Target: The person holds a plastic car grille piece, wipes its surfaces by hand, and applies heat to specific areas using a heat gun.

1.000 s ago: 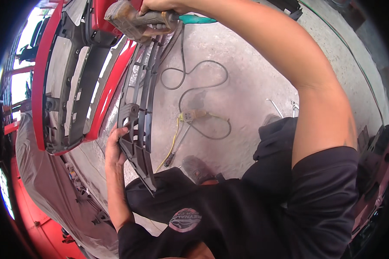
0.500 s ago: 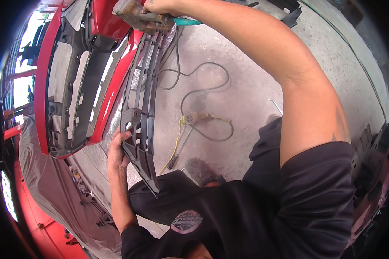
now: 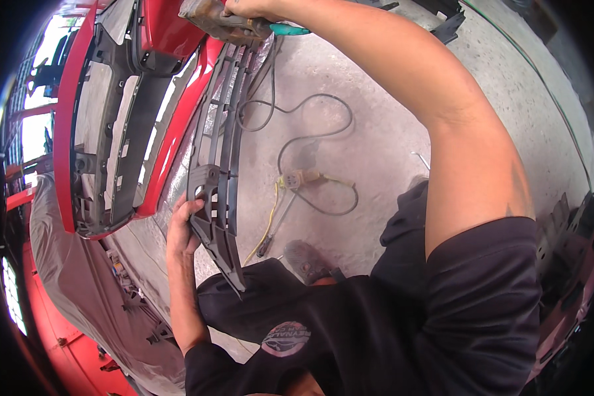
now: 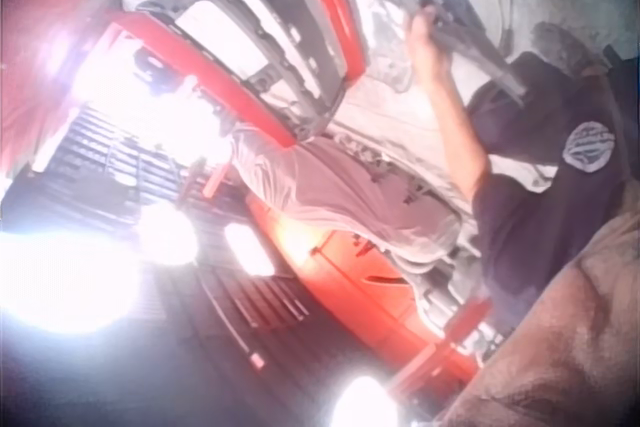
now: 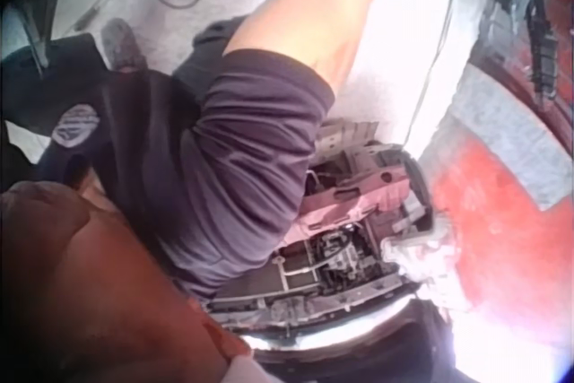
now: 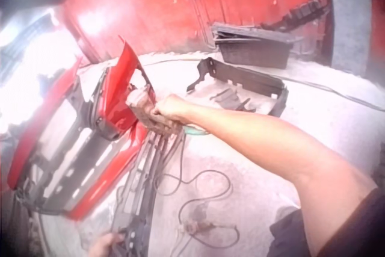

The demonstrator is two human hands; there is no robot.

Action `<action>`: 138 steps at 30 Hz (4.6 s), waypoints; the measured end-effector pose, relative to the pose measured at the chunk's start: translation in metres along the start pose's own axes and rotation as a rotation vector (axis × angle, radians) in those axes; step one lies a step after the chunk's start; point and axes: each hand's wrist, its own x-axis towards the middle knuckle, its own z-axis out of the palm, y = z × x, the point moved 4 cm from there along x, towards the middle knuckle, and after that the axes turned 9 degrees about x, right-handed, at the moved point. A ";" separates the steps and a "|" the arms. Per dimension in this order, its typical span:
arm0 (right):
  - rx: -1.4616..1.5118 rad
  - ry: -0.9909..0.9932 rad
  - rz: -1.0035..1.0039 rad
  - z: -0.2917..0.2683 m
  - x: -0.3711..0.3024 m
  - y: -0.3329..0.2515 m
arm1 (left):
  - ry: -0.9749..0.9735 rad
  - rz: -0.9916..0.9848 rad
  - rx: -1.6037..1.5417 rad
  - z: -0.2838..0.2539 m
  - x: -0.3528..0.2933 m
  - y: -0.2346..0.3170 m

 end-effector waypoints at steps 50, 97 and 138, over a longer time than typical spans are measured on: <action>-0.072 0.059 -0.058 0.003 -0.028 -0.018 | -0.064 0.100 -0.109 0.017 -0.015 0.015; -0.166 -0.240 -0.076 -0.020 -0.074 -0.050 | 0.026 0.084 -0.076 0.007 -0.011 0.010; -0.135 -0.061 0.096 -0.016 -0.048 -0.026 | 0.001 0.079 -0.030 -0.008 -0.007 -0.001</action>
